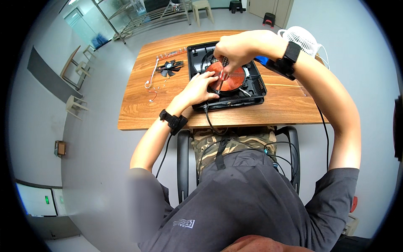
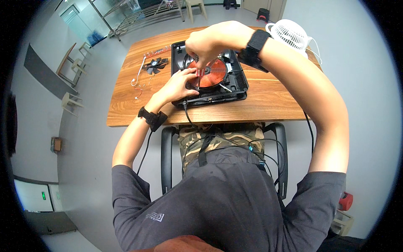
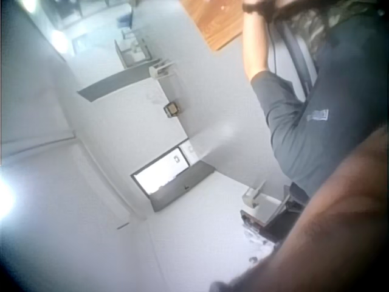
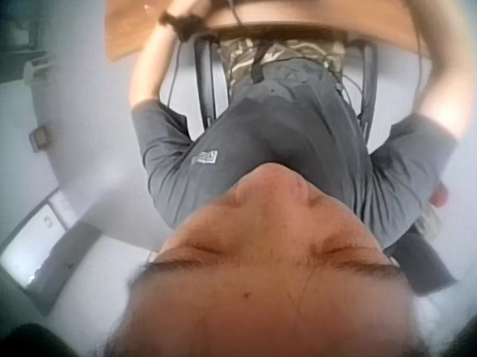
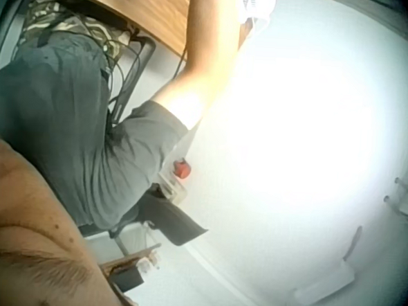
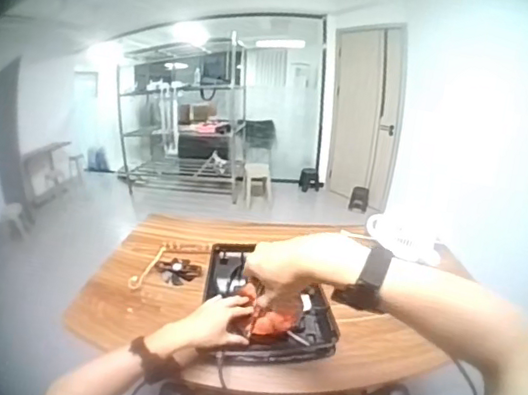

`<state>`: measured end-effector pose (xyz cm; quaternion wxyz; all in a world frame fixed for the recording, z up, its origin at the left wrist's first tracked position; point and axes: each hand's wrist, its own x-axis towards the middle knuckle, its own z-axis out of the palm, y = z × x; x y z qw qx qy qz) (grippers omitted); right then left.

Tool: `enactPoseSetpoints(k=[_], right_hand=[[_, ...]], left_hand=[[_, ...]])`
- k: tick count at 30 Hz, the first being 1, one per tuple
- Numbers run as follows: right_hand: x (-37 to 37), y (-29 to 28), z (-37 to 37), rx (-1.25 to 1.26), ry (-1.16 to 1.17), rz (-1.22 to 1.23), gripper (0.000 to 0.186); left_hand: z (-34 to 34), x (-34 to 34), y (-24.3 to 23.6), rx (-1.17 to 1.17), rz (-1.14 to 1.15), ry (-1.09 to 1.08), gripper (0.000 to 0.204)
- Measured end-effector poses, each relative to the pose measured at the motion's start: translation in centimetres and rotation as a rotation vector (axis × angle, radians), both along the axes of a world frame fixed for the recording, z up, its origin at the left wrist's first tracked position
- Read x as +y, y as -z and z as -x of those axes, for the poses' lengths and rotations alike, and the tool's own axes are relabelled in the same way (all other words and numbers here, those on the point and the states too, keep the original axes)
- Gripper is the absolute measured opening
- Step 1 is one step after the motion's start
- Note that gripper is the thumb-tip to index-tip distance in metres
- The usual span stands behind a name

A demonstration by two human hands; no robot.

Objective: The person uses a screwdriver to remove screws from a disassembled electronic device on a wooden table. They remove a copper-colored circular component, place it aside, and continue unscrewing parts of the device's internal mechanism.

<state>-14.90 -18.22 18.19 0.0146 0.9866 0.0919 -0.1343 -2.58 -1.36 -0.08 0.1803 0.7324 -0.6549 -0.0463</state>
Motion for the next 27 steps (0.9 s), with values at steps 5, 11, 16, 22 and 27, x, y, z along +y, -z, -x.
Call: enactPoseSetpoints(k=[5, 11, 16, 22, 27], right_hand=[[3.5, -1.2, -0.8, -0.034, -0.003, 0.086, 0.039], [5.2, -1.5, -1.6, 0.007, 0.036, 0.139, 0.042], [5.3, -2.0, -1.6, 0.055, 0.158, -0.01, 0.048], [4.8, -1.0, -2.0, 0.046, 0.169, 0.069, 0.054], [4.1, -2.3, -1.0, 0.138, 0.059, -0.012, 0.062]], left_hand=[[0.6, 0.4, -1.1, 0.086, 0.055, 0.016, 0.055], [0.4, 0.3, -1.6, 0.105, -0.007, 0.007, 0.056], [0.3, 0.3, -1.5, 0.081, -0.003, -0.038, 0.063], [-0.1, 0.2, -1.2, 0.099, 0.026, 0.007, 0.058], [-0.2, 0.2, -0.8, 0.165, 0.107, 0.053, 0.052]])
